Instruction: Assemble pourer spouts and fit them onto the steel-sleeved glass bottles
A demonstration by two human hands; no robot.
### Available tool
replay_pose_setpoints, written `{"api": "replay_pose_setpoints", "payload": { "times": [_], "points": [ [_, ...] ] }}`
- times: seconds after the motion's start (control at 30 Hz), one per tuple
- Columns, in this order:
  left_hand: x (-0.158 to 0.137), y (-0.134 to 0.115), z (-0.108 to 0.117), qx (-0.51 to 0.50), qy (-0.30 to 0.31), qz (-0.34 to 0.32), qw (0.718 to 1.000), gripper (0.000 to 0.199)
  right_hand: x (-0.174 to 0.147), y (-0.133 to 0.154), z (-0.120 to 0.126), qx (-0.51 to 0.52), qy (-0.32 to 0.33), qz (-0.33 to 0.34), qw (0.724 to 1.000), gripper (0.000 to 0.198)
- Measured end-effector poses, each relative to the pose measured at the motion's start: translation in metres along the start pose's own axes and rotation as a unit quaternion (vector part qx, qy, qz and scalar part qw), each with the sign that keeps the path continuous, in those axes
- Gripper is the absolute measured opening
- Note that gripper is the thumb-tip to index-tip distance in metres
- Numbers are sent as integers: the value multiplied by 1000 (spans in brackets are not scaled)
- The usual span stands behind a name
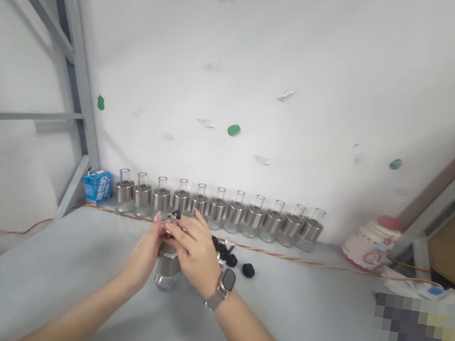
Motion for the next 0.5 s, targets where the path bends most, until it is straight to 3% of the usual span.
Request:
{"api": "replay_pose_setpoints", "payload": {
  "times": [0.07,0.17,0.27,0.33,0.4,0.5],
  "points": [
    [1,0,-1,-22,17,-2,1000,51,-5,0,-1,36,34,-19,999,41],
    [1,1,3,-25,-10,-16,1000,46,-15,-4,-1,136,44,-94,985,49],
    [-2,-6,6,27,-38,-88,995,38,-28,-14,-5,235,3,-210,949,63],
    [-4,-12,6,87,-40,-144,985,41,-34,-19,-14,273,9,-263,925,62],
    [-2,-13,7,127,-46,-155,979,44,-36,-20,-23,286,47,-272,917,48],
    [6,-7,11,95,-27,-101,990,41,-33,-15,-30,258,90,-241,931,42]
  ]
}}
Point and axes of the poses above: each hand's wrist, its own x-axis towards the middle knuckle, its own z-axis out of the back of the hand, y = z × x, the point moved 6 cm from there along x, towards the middle knuckle, and after that the axes turned 12 degrees about -x, right-handed, at the moved point
